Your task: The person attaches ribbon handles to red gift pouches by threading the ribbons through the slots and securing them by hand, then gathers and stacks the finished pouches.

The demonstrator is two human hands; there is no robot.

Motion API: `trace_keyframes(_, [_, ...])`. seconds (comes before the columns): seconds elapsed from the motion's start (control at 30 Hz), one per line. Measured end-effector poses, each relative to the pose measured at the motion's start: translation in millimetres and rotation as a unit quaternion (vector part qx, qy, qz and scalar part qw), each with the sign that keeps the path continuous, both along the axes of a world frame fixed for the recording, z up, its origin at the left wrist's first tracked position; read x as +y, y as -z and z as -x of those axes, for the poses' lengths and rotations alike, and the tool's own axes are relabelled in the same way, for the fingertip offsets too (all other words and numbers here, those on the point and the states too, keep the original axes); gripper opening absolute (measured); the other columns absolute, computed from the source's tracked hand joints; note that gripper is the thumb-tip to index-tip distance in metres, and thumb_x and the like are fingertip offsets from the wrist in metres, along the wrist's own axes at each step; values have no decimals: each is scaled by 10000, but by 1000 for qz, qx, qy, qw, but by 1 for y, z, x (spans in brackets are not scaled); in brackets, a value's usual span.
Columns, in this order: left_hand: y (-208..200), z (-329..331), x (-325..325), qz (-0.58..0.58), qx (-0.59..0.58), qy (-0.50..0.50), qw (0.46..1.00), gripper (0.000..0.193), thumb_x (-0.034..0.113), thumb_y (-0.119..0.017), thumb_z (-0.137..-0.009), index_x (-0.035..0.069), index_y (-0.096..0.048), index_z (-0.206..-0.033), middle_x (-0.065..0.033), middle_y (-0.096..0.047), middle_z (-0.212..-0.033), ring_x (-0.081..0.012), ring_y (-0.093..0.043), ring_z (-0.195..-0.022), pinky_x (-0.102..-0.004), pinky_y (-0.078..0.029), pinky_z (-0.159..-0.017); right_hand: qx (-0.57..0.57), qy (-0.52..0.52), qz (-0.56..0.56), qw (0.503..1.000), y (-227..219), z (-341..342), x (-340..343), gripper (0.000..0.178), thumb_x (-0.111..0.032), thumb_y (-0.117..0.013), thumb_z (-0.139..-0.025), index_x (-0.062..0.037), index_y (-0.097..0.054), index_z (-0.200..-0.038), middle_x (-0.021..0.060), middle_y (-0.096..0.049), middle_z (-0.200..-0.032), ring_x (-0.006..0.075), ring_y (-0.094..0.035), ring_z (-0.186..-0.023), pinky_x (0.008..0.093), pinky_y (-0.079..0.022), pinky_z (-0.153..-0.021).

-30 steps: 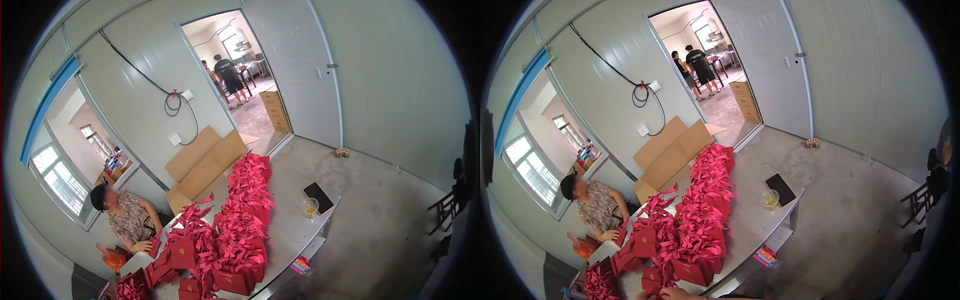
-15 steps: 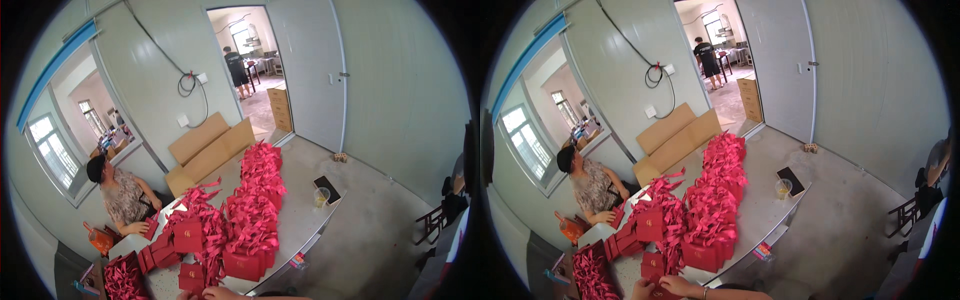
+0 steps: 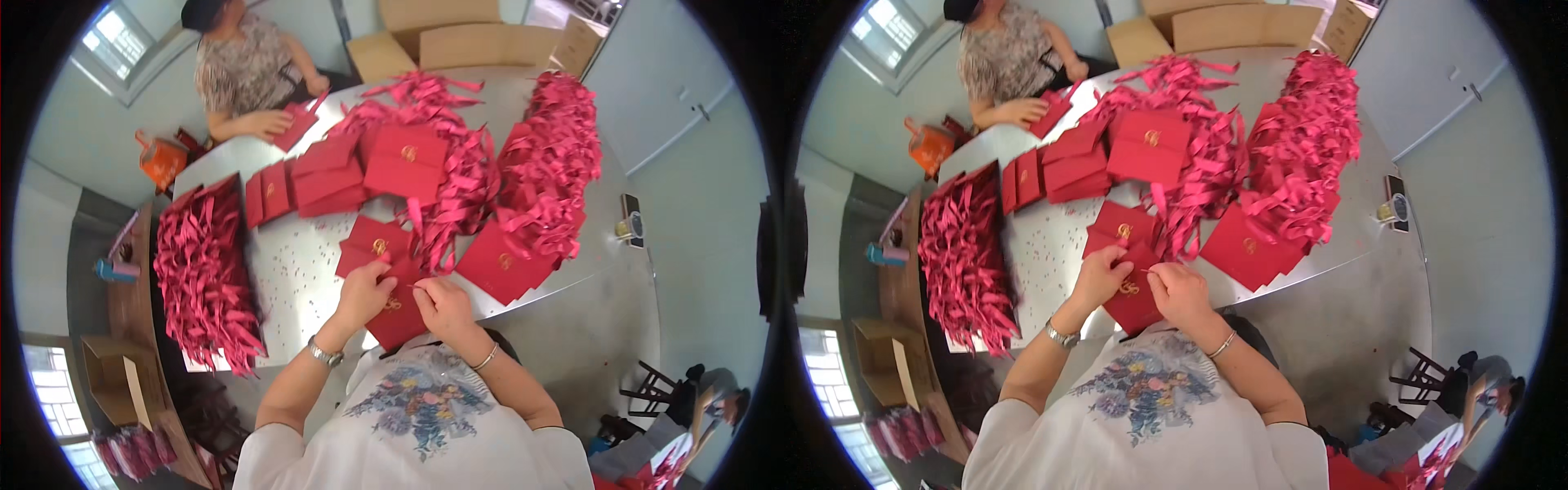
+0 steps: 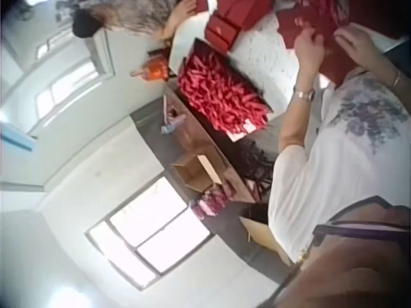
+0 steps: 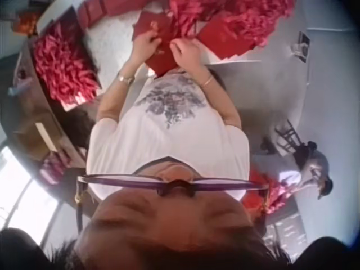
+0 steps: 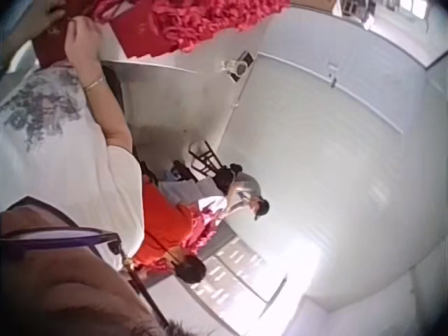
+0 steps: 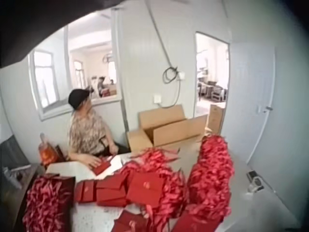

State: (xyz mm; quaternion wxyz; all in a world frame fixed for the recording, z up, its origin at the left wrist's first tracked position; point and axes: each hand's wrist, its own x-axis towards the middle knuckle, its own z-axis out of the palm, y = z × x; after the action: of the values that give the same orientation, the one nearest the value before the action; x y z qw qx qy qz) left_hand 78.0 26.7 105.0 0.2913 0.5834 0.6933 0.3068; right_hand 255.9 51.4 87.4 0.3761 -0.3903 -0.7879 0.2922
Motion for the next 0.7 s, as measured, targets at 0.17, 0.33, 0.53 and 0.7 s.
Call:
trace_keyframes(0.17, [14, 24, -4, 60, -178, 34, 982, 133, -17, -593, -799, -21, -636, -925, -16, -630, -774, -60, -542, -724, -239, -458, -648, -69, -20, -2, 997, 4, 17, -5, 104, -154, -596, -830, -51, -609, -838, 105, -631, -759, 294, -617, -705, 406, -478, -622])
trace_keyframes(0.33, [18, 27, -10, 65, -215, 52, 973, 146, -29, -582, -804, -31, -630, -941, -15, -636, -814, -66, -554, -758, -234, -466, -685, -69, -8, -22, 997, 1, 30, -8, 106, -159, -596, -831, -54, -607, -822, 98, -631, -745, 286, -619, -688, 400, -474, -609])
trace_keyframes(0.53, [13, 29, -16, 56, -131, 44, 989, 187, -7, -595, -793, -24, -628, -976, -90, -660, -808, -123, -604, -743, -262, -477, -687, -94, 17, -71, 993, 1, 43, -7, 108, -161, -600, -797, -69, -568, -751, 85, -591, -671, 278, -600, -623, 394, -465, -563])
trace_keyframes(0.7, [7, 14, -11, -14, -32, 30, 999, 212, 85, -595, -781, 26, -636, -980, -204, -643, -883, -365, -625, -840, -385, -496, -716, -179, 39, -143, 973, 2, 41, -5, 84, -118, -585, -693, -92, -521, -647, 88, -523, -590, 274, -544, -532, 387, -447, -492])
